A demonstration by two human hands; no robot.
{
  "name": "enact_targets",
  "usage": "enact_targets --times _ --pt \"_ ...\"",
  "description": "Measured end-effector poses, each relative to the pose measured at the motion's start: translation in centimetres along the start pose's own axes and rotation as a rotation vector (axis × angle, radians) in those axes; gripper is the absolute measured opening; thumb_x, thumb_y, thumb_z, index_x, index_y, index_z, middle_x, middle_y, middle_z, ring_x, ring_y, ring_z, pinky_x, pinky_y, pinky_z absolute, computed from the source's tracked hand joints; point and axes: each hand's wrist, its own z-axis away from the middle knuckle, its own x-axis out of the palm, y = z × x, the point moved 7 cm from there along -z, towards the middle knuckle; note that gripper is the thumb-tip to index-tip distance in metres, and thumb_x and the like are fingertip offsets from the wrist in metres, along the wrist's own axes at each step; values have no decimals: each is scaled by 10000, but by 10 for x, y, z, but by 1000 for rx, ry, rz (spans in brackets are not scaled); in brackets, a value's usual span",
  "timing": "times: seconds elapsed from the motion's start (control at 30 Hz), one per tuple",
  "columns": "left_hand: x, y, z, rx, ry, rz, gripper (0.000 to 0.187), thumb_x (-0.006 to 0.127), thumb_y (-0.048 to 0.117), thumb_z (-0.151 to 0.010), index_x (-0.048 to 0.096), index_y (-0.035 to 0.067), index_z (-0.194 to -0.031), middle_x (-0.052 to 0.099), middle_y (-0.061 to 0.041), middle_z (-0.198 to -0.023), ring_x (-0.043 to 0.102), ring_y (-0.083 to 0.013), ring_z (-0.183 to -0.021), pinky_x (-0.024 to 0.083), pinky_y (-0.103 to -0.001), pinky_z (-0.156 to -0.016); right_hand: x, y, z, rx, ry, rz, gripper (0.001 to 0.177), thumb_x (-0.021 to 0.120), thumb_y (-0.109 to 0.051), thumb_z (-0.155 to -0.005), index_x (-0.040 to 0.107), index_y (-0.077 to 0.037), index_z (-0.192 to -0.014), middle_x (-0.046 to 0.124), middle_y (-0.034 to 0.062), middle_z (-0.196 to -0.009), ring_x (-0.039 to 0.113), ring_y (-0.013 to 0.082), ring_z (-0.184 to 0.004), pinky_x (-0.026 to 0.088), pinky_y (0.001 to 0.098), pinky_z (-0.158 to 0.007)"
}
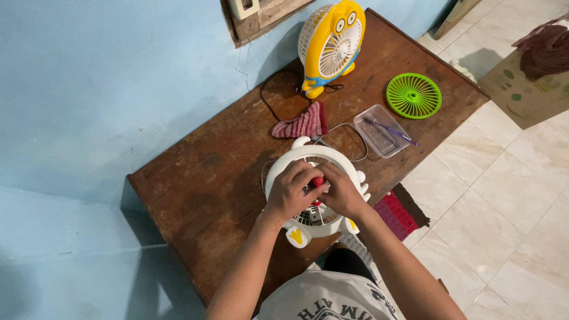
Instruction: The person disassembles a small white and green desk fan on a wooden table. They remove the front grille, then use a screwdriver to remove the central hub and fan blade. The removed parts are placed on the table.
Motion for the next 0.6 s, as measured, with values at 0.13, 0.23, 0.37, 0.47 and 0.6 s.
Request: enact_targets --times 0.13,0.23,0.37,0.47,0.6 --pt "-2 1 2 22 37 4 283 829 168 -847 668 78 -1062 644 -77 -1086 676 -293 -996 567 -414 -860 2 9 1 65 -19 82 381 810 -28 -722 656 -57 -1070 689 146 -1062 681 358 -1044 549 428 -901" --pt "0 3 4 91 8 20 268 788 115 -874 680 92 -1119 668 -52 -1149 688 -278 -1063 578 -405 -932 -3 -2 0 -115 17 15 445 768 10 -697 678 -57 -1127 705 150 -1112 684 373 -1044 553 432 -896" --pt "4 -3 2 47 21 -44 270 862 210 -834 715 124 -1043 680 -38 -1070 678 -260 -979 577 -391 -870 -3 0 -2 -5 -65 -75 450 792 -16 -715 667 -42 -1146 699 151 -1076 693 352 -1001 551 414 -858" --pt "12 -11 2 -113 -19 -43 297 901 262 -785 724 105 -964 651 -64 -977 679 -248 -894 563 -395 -785 -2 -2 -1 22 -59 -95 439 805 -22 -712 663 -34 -1127 702 150 -1077 697 343 -1016 547 411 -871" --pt "7 0 2 17 -2 -26 290 826 187 -829 728 92 -1085 684 -80 -1104 676 -260 -974 574 -386 -837 -2 3 2 52 22 -172 417 758 -21 -751 654 -30 -1155 680 143 -1115 722 308 -1030 597 375 -892"
